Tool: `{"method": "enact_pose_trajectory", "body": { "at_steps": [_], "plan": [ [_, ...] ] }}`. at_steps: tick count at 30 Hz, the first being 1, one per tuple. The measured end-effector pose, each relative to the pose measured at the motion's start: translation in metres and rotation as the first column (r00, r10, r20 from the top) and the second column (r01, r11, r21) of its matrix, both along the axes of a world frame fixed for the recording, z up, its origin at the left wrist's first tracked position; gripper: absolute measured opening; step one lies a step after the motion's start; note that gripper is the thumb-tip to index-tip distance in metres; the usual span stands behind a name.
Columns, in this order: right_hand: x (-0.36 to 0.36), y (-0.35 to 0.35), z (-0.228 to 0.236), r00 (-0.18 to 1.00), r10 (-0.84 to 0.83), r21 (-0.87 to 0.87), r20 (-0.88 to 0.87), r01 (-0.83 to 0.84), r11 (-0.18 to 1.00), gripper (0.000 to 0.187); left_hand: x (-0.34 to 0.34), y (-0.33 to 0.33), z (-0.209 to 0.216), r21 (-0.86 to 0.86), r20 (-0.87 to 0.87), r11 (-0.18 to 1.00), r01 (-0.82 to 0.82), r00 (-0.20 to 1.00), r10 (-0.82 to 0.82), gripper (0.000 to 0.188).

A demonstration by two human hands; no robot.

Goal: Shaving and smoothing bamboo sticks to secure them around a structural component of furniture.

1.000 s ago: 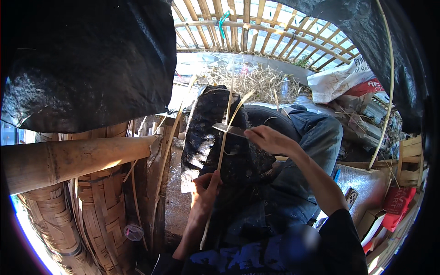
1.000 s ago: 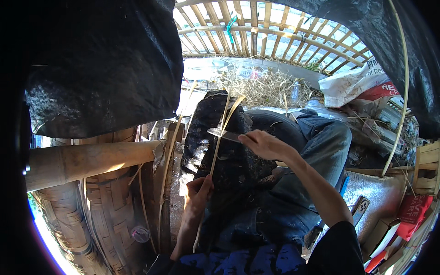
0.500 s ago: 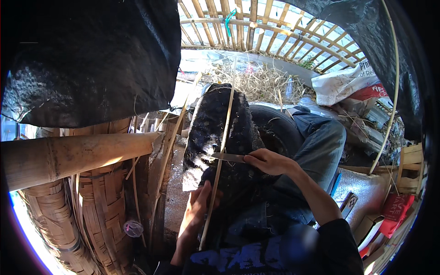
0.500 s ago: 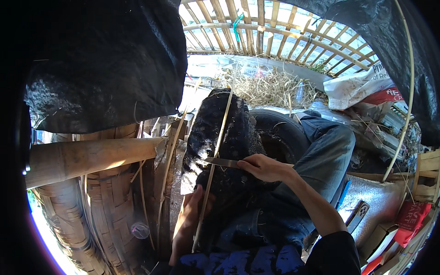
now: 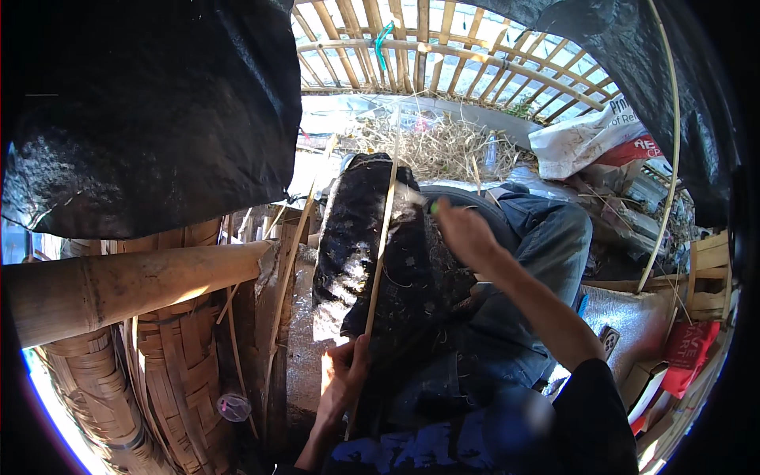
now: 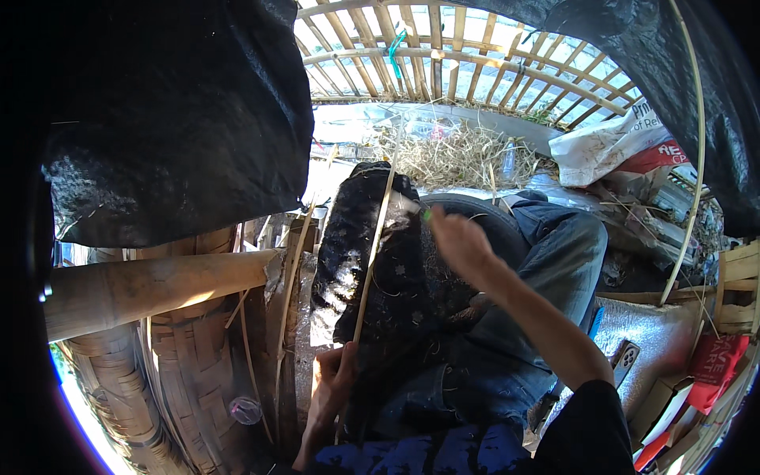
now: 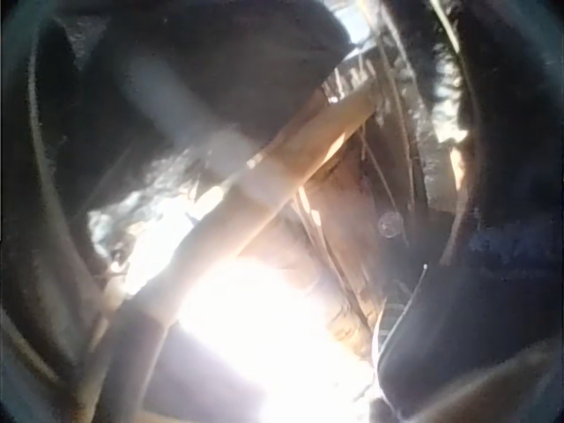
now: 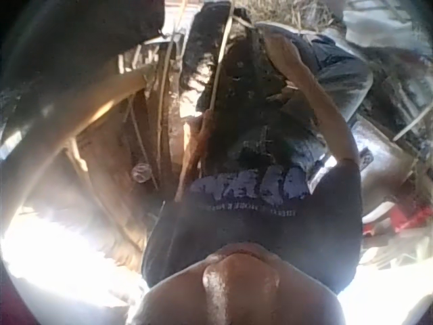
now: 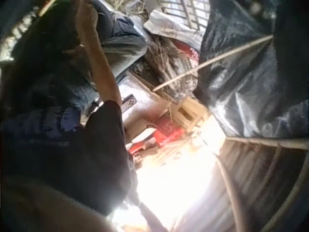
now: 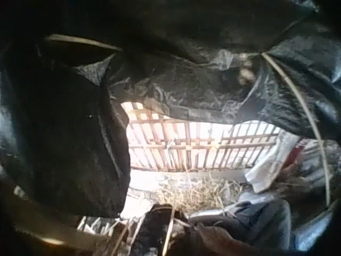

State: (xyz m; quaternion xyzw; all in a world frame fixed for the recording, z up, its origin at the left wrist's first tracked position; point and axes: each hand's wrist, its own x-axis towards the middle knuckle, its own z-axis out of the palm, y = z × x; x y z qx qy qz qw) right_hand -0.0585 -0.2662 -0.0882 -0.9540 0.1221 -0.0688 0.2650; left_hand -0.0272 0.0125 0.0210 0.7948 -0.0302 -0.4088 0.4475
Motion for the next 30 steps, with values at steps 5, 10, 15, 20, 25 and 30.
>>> {"method": "enact_pose_trajectory", "body": {
  "at_steps": [5,10,15,20,25,30],
  "plan": [
    [0.022,-0.023,0.015,0.932,-0.198,0.362,0.303,0.079,0.929,0.025,-0.005,0.010,0.000,0.055,0.030,0.998,-0.026,0.999,0.024,0.045],
    [0.024,-0.011,0.007,0.966,-0.199,0.590,0.162,0.066,0.805,0.019,0.008,-0.001,0.020,0.102,-0.224,0.995,-0.020,0.974,0.042,0.036],
    [0.023,-0.016,0.022,0.988,-0.147,0.475,0.046,0.107,0.873,0.032,0.005,0.011,0.005,0.010,-0.286,0.988,-0.156,0.946,0.152,0.031],
    [0.044,-0.048,-0.002,0.945,-0.256,0.562,-0.204,0.327,0.760,0.047,0.018,0.017,-0.016,-0.147,-0.540,0.939,-0.310,0.821,0.186,0.041],
    [0.062,-0.069,-0.019,0.956,-0.194,0.382,-0.222,0.268,0.885,0.050,0.009,0.021,-0.015,-0.062,-0.449,0.960,-0.272,0.867,0.217,0.037],
    [0.063,-0.064,-0.012,0.876,-0.091,0.499,-0.473,0.351,0.792,0.052,0.014,0.015,-0.009,-0.011,-0.382,0.982,-0.191,0.908,0.172,0.043]
  ]
}}
